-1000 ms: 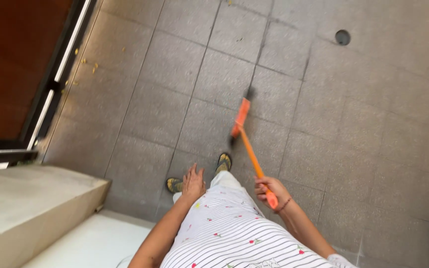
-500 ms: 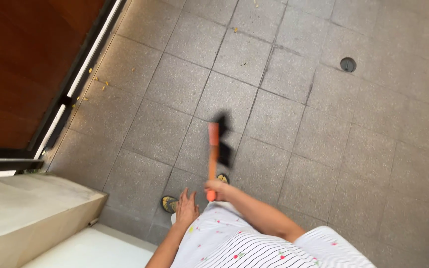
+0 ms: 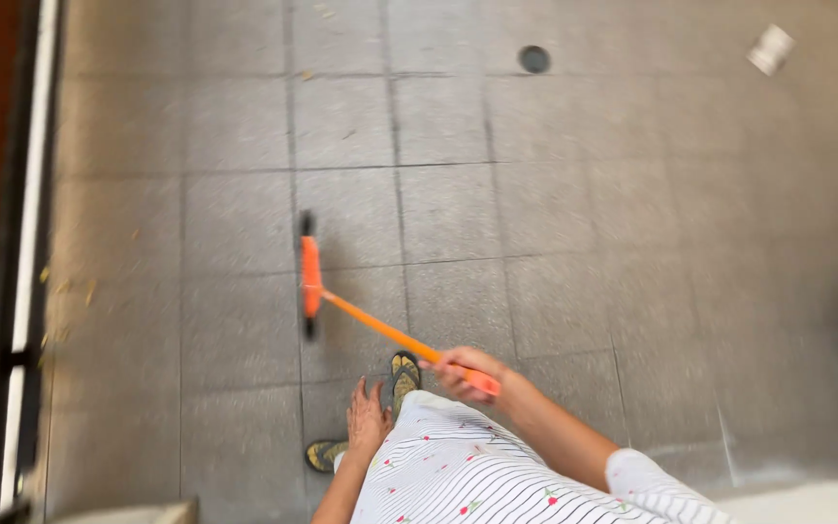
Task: Sweeping a tiled floor area using a broom.
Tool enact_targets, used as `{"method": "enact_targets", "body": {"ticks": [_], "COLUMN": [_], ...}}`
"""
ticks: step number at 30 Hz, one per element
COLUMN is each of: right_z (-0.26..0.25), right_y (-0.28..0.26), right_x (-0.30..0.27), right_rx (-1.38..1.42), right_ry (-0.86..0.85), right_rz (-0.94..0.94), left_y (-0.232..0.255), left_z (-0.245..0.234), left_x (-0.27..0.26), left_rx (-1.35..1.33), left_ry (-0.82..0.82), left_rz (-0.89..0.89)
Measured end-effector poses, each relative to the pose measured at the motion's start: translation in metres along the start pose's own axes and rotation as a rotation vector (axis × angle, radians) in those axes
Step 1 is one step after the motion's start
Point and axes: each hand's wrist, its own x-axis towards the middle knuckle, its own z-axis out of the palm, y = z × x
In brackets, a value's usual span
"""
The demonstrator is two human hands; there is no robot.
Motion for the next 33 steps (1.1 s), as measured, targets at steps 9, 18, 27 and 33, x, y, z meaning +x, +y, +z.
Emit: {"method": "enact_targets", "body": {"ticks": [9, 18, 27, 33], "right_z": [-0.1, -0.124, 0.003, 0.021], "right_y": [-0.036, -0.05, -0.134, -0.12], "right_x": [-0.07, 0.167, 0.114, -0.019], "right_rx": [0.067, -0.296, -0.103, -0.089], "right_ry": [0.424, 0.719, -0.143, 0.074], "right_rz": [-0.246, -0.105, 0.049, -0.189], "left_y": [0.035, 0.023, 0.026, 0.022], "left_z": [-0.005, -0.003, -0.041, -0.089], "left_x": [0.033, 0.021, 0.084, 0.156], "left_rx": [0.004, -0.024, 0.096, 0.107], "left_ry": [-0.075, 0.051, -0.114, -0.187], "left_rz": [0.032, -0.05, 0.042, 0.152]}}
